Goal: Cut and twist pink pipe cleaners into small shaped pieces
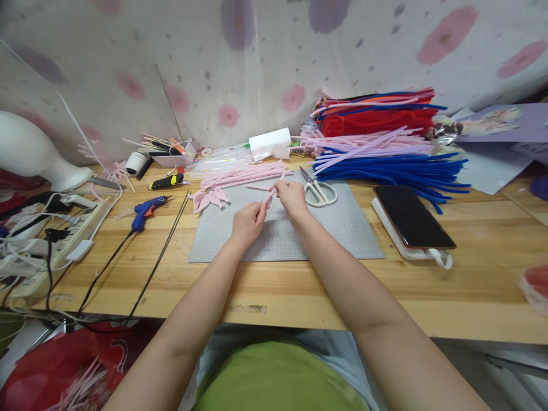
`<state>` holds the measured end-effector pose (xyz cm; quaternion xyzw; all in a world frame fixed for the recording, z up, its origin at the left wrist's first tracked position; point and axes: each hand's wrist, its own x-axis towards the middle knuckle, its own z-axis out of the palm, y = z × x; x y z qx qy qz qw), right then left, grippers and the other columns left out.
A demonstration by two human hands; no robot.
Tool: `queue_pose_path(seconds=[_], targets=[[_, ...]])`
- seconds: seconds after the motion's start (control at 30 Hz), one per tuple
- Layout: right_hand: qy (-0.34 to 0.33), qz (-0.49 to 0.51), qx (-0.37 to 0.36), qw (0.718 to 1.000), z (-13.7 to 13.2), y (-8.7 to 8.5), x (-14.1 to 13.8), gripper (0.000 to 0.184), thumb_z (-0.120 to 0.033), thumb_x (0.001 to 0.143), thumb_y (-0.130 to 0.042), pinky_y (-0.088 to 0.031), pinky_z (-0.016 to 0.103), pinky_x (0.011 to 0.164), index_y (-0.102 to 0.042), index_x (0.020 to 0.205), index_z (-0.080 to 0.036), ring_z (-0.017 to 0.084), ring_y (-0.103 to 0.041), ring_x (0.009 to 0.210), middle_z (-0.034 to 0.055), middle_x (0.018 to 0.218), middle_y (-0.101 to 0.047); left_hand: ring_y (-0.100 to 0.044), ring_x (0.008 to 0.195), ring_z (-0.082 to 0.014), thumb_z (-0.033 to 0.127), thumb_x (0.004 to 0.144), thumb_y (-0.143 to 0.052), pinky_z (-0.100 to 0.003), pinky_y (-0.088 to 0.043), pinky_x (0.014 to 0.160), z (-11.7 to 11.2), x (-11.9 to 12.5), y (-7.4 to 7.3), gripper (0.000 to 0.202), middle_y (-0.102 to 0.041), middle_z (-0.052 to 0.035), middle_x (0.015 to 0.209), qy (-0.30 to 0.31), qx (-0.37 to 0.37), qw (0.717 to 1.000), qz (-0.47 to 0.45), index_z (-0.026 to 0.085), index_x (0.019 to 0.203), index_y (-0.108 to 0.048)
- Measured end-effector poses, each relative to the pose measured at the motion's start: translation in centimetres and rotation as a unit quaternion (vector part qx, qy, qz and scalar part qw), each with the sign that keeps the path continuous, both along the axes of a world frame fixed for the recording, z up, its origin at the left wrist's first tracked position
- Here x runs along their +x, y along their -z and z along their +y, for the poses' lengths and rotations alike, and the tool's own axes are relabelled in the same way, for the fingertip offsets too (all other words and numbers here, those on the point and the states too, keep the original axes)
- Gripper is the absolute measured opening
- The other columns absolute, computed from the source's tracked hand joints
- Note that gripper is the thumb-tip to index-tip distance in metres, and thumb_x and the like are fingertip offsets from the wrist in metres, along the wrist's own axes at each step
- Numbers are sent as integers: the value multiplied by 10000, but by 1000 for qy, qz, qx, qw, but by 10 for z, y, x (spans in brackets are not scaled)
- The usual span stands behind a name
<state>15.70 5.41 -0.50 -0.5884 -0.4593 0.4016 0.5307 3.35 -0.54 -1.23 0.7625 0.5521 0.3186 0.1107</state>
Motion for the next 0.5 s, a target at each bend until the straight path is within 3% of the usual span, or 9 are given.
queue_pose_path(seconds=[0.33, 0.4, 0.5], targets=[[4, 18, 9, 1000, 2, -3, 2, 274, -289, 648, -482, -232, 218, 368, -678, 678, -99, 60, -309, 369, -20, 410, -438, -520, 769, -163, 296, 810, -452, -254, -366, 756, -1, -2, 3, 221, -592, -55, 748, 45, -48, 980, -189, 197, 715, -625], [-3, 27, 2, 1000, 0, -5, 2, 254, -282, 647, -492, -227, 213, 366, -671, 671, -104, 59, -316, 378, -25, 420, -428, -528, 755, -154, 327, 807, -460, -246, -386, 728, -1, -2, 5, 231, -597, -51, 772, 39, -73, 969, -231, 196, 740, -638], [-54, 60, -23, 996, -4, -10, 3, 220, -284, 661, -517, -230, 210, 367, -653, 646, -111, 48, -313, 376, -31, 457, -421, -471, 552, -108, 413, 816, -425, -235, -408, 571, 1, -2, 7, 323, -547, -22, 673, 25, -170, 930, -325, 177, 817, -645]])
